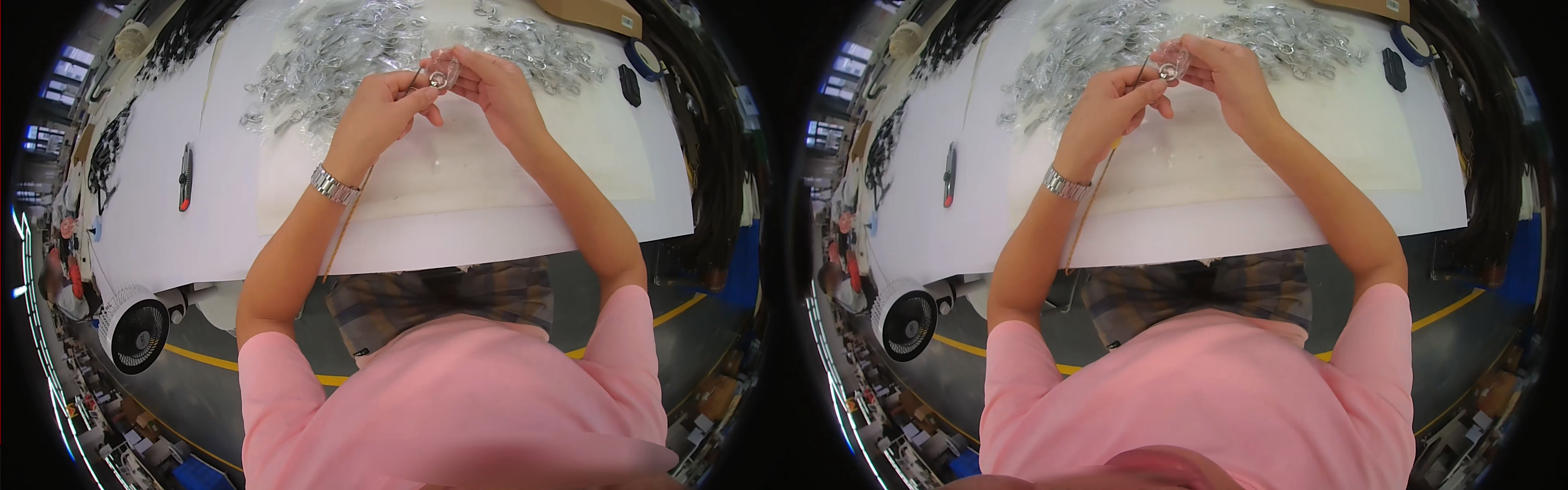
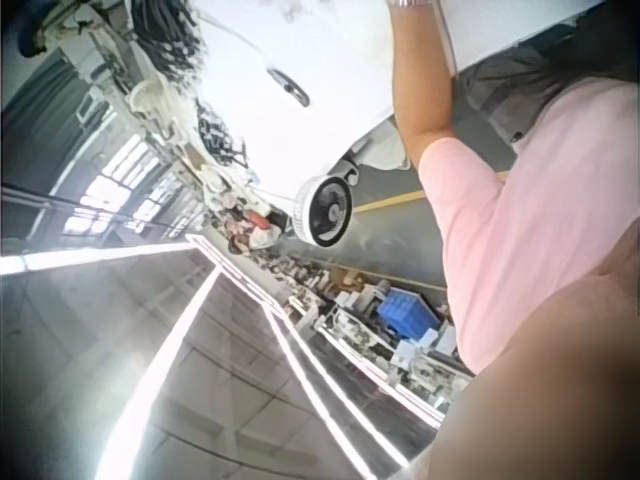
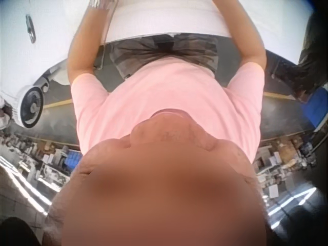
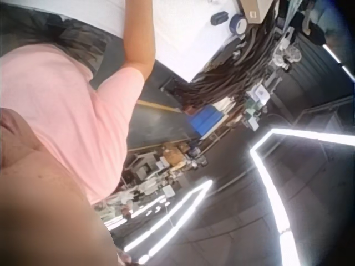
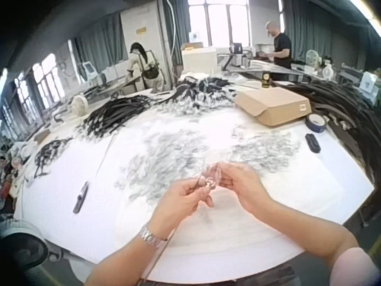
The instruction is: Thread a leather strap through a metal lobster clasp hook.
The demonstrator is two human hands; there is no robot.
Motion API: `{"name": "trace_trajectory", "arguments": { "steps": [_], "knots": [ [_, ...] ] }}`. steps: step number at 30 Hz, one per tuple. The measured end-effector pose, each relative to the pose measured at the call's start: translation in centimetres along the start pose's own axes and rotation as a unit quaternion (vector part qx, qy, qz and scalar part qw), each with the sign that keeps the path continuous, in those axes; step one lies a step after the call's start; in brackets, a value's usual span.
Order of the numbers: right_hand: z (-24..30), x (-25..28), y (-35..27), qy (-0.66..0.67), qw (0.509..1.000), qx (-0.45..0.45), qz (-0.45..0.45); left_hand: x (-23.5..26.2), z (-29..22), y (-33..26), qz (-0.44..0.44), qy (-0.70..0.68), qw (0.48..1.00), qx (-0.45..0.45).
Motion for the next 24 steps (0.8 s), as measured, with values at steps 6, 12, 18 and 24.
{"name": "trace_trajectory", "arguments": {
  "steps": [6, 12, 18, 24],
  "knots": [
    [-0.3, -0.6, -0.2, -0.01, 0.999, 0.019, -0.037, 0.4, -0.4, 0.0, -0.048, -0.073, 0.996, -0.036],
    [0.1, 0.1, 0.0, 0.033, 0.999, 0.018, -0.024, 0.5, -1.0, -0.5, -0.096, -0.065, 0.993, -0.015],
    [-0.1, 0.1, 0.1, 0.029, 0.999, 0.01, -0.041, 0.5, -1.3, -0.6, -0.123, -0.128, 0.982, -0.06],
    [-0.1, -0.7, -0.1, -0.01, 0.998, 0.028, -0.063, 0.4, -1.1, -0.6, -0.13, -0.094, 0.982, -0.098]
  ]
}}
Point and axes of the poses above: each hand's wrist, its own y-axis towards the middle knuckle, its own x-axis out of the back of the hand, z = x × y, the point moved 1 cm from there along y, towards the middle knuckle, and after that the axes turned 3 degrees about x, right-handed, at the moved point
